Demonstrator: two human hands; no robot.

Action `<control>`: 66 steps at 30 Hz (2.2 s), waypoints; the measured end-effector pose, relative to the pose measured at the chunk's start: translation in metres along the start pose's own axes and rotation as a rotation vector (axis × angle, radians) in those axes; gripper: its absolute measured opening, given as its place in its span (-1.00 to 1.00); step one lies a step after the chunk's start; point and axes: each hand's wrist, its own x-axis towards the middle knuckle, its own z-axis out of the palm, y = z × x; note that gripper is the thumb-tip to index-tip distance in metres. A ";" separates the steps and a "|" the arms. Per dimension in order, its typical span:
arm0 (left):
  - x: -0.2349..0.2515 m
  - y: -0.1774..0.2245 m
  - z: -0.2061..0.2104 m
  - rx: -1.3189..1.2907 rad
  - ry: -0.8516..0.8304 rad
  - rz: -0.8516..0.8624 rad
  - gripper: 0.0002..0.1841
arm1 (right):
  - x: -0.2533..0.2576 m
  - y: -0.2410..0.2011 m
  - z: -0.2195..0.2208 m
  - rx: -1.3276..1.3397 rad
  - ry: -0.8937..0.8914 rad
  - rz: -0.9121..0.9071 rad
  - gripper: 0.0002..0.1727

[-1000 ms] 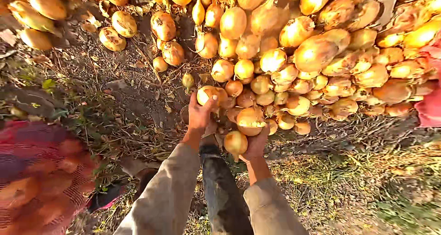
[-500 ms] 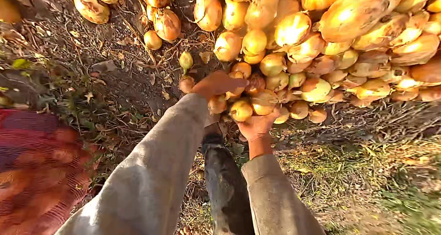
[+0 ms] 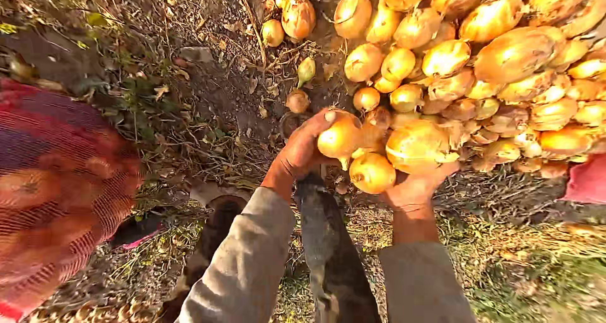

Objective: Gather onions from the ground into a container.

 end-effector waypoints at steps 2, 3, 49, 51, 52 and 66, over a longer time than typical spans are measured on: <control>-0.047 0.011 -0.019 -0.124 -0.163 0.067 -0.10 | -0.026 -0.014 0.033 -0.167 -0.001 0.040 0.19; -0.075 0.016 -0.030 -0.149 -0.227 0.090 0.04 | -0.041 -0.017 0.052 -0.234 -0.019 0.078 0.10; -0.124 -0.058 -0.067 0.848 0.467 -0.048 -0.35 | -0.196 0.043 -0.006 -1.621 0.139 0.231 -0.44; -0.045 -0.037 -0.054 1.002 0.559 0.051 -0.22 | -0.135 0.011 -0.065 -1.645 0.287 0.305 -0.42; -0.007 -0.027 -0.047 1.085 0.577 0.095 -0.16 | -0.104 0.001 -0.096 -1.617 0.363 0.301 -0.39; 0.124 -0.065 0.063 0.873 0.435 -0.055 -0.11 | 0.034 0.015 -0.193 -0.345 0.534 0.179 -0.25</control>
